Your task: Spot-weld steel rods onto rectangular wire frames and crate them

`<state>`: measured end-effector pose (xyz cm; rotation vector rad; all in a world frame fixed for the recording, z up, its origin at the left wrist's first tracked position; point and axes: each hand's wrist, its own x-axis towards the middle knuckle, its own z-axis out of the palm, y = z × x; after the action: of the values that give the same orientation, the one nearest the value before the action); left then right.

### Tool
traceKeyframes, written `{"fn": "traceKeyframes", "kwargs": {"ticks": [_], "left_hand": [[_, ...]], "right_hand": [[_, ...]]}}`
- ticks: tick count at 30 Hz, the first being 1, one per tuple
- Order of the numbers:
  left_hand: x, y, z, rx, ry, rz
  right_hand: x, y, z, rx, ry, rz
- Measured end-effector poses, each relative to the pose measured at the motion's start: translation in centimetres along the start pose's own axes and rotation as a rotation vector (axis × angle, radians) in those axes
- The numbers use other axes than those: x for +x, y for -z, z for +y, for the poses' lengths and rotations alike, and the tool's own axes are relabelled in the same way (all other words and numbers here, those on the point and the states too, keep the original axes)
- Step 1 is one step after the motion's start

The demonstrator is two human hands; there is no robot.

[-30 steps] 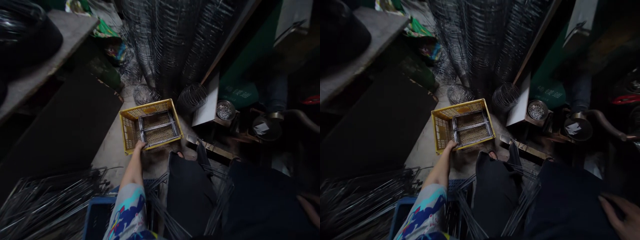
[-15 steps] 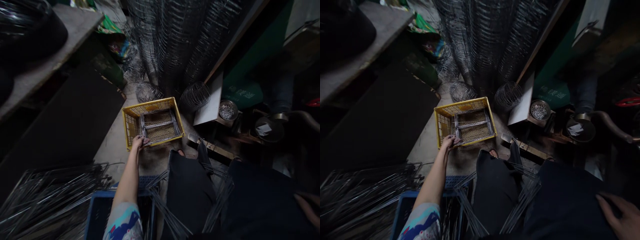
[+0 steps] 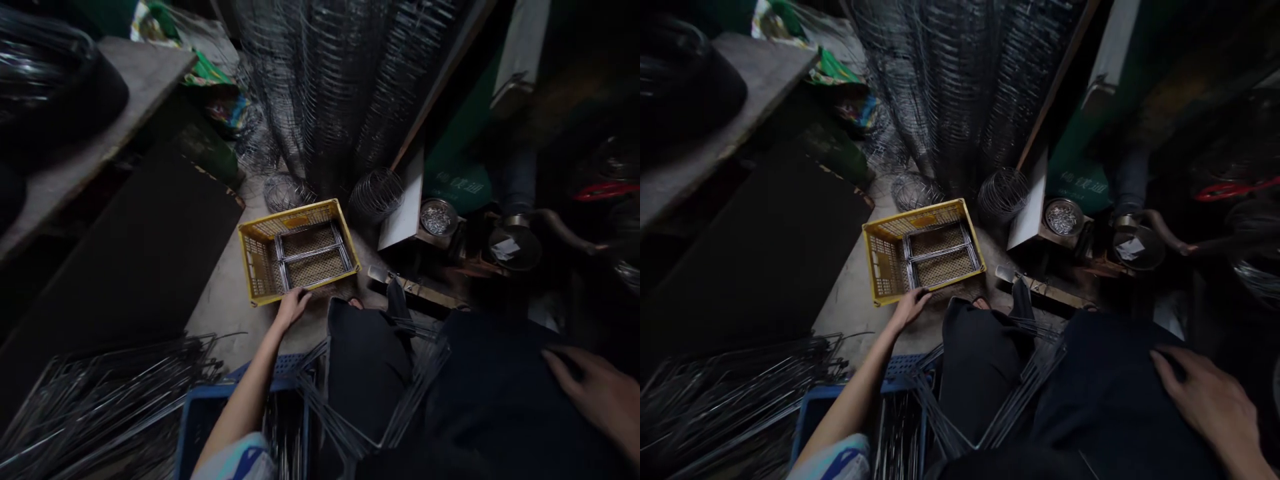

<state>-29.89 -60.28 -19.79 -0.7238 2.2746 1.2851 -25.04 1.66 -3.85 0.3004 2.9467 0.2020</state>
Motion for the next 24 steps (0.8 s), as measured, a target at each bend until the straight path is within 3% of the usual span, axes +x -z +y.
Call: {"fn": "traceKeyframes", "kwargs": {"ticks": [2, 3, 4, 7, 10, 14, 16, 21, 24], "left_hand": [[-6.5, -0.1, 1.7, 0.015, -0.123, -0.197], [-10.0, 0.0, 2.4, 0.023, -0.266, -0.375], [-13.4, 0.1, 3.1, 0.031, -0.376, -0.439], [-21.8, 0.1, 5.1, 0.118, -0.497, -0.382], [-26.1, -1.9, 6.5, 0.193, -0.59, -0.411], [-27.5, -6.1, 7.7, 0.332, -0.731, -0.319], [-27.5, -6.8, 8.5, 0.353, -0.765, -0.261], [-26.6, -3.9, 12.6, 0.331, -0.714, -0.122], [-23.3, -2.7, 15.9, 0.468, -0.626, -0.086]], "right_hand": [[-0.1, 1.3, -1.5, 0.035, -0.005, -0.045], [-0.1, 1.9, -2.1, 0.041, 0.001, -0.06], [-0.3, 2.3, -2.6, 0.036, 0.011, -0.068], [-0.8, 3.2, -3.6, 0.009, 0.033, -0.057], [-1.4, 3.6, -3.9, 0.025, 0.033, -0.012], [-2.5, 3.9, -3.4, 0.096, 0.044, 0.035], [-3.0, 3.9, -2.9, 0.143, 0.085, 0.075], [-3.7, 3.3, -1.3, 0.253, 0.103, 0.137], [-4.5, 3.2, -0.7, 0.374, 0.068, 0.14]]}}
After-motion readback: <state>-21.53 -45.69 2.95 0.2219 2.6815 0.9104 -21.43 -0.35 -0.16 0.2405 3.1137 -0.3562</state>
